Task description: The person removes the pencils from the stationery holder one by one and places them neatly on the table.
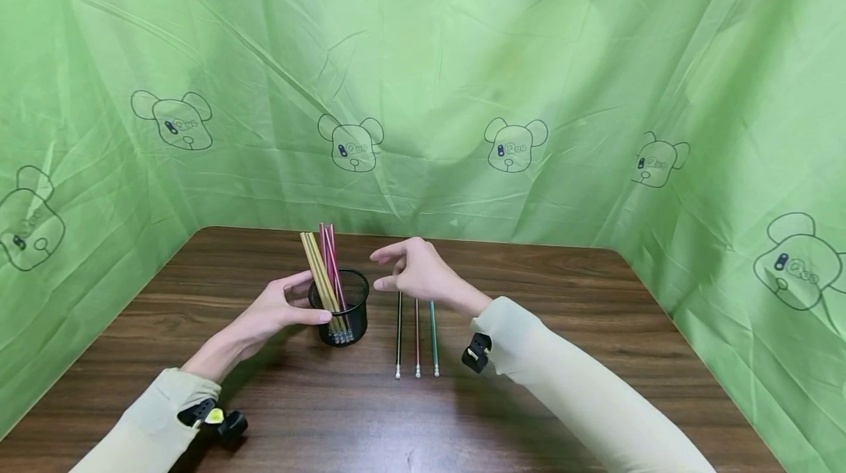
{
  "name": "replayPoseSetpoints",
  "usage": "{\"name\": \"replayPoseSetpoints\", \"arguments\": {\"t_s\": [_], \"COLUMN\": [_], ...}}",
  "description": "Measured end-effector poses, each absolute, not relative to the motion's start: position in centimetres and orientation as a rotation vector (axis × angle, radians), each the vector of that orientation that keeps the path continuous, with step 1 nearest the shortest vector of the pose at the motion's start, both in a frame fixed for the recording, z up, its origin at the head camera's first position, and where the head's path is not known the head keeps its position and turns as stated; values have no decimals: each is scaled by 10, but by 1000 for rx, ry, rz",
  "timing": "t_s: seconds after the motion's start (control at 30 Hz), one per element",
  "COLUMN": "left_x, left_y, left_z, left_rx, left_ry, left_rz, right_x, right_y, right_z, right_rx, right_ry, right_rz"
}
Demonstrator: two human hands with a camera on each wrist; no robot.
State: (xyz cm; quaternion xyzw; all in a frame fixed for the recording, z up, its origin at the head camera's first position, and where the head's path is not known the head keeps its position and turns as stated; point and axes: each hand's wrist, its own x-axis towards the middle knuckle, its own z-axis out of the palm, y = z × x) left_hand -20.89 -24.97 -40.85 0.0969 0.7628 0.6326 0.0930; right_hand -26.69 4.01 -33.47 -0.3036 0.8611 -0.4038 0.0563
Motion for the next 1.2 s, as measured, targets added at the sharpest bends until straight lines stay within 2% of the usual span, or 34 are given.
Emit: {"name": "replayPoseSetpoints", "arguments": {"t_s": [0.73,1.2], "left_x": [-211,-212], "left_y": [-251,-251], "left_z": [-412,-411], "left_rx": [324,330], "left_ry": [2245,2244], "left_rz": [1896,1898], "right_x": [-273,-267], "right_y": [-1,-20], "right_z": [-344,-346], "right_rx": [-1132,-1132], "right_ry": [2566,2633], "right_rz": [-1180,-1103]}}
